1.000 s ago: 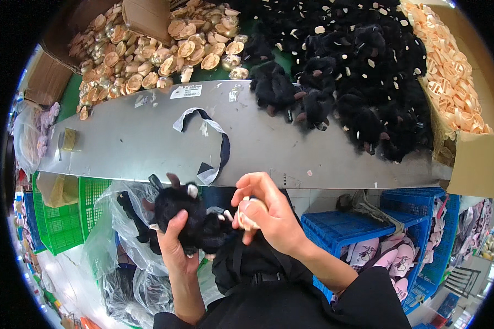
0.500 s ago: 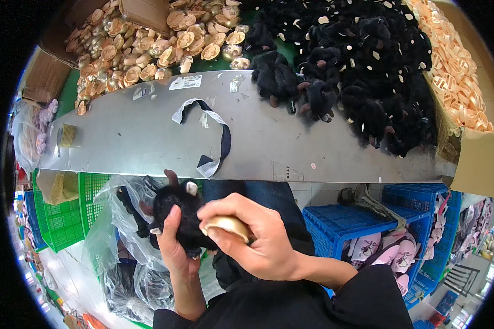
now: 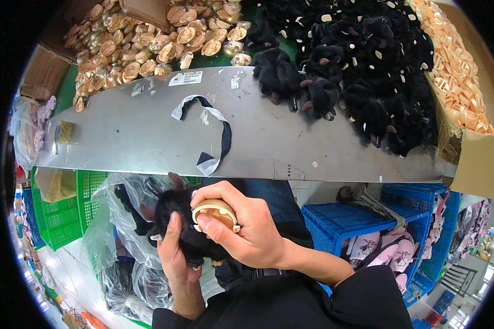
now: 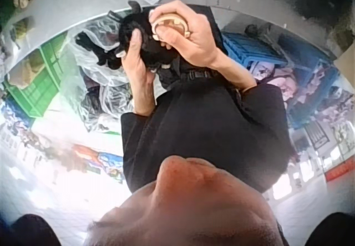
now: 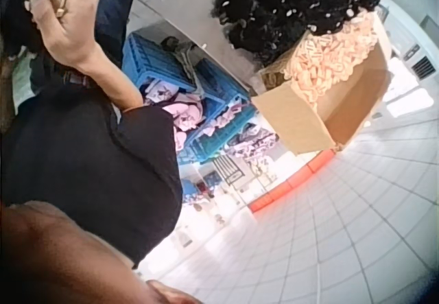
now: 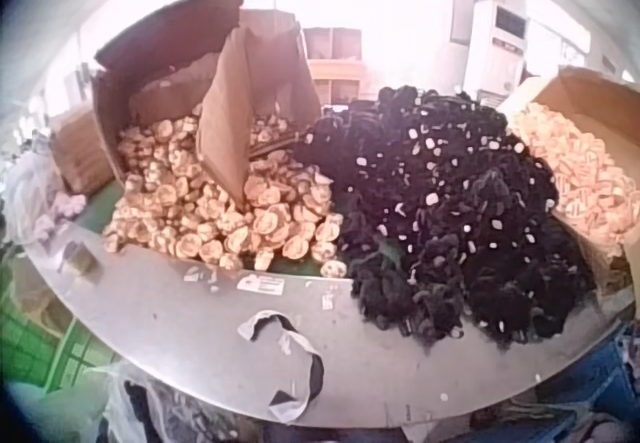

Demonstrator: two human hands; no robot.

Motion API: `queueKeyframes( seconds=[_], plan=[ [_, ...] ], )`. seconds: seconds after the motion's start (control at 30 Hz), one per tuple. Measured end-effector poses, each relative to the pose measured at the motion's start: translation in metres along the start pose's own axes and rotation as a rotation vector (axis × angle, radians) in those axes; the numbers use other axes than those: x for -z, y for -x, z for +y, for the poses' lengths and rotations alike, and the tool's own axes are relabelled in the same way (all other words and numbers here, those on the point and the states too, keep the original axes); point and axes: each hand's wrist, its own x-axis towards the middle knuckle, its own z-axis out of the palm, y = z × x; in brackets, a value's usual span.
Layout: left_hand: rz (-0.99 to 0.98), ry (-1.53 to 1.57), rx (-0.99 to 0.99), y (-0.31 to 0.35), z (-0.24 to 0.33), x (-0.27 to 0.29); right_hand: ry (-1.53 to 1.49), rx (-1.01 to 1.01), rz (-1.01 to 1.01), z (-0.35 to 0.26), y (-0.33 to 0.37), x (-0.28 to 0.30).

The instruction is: The person repeatedly picks up small black plush toys and round beige inserts from a table, then inserts the round pieces into the plush toys by hand. The person handles the items one at a time and places the assembled toys into a plastic bag.

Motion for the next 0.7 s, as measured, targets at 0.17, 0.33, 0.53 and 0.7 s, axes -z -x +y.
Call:
queueKeyframes(
  seconds=[0.17, 0.33, 0.53, 0.7],
  plan=[
    [-0.005, -0.095, -0.090, 0.002, -0.002, 0.006, 0.085, 0.119, -0.001, 0.003, -0.002, -0.002],
    [-0.068, -0.174, -0.172, 0.002, 0.005, -0.005, 0.205, 0.282, -0.007, 0.002, -0.004, -0.001],
    [-0.116, -0.253, -0.298, 0.000, 0.000, -0.004, 0.299, 0.381, 0.012, 0.005, -0.006, -0.001],
    [-0.095, -0.470, -0.501, -0.002, -0.010, -0.007, 0.426, 0.520, 0.125, 0.015, -0.010, -0.006]
  ],
)
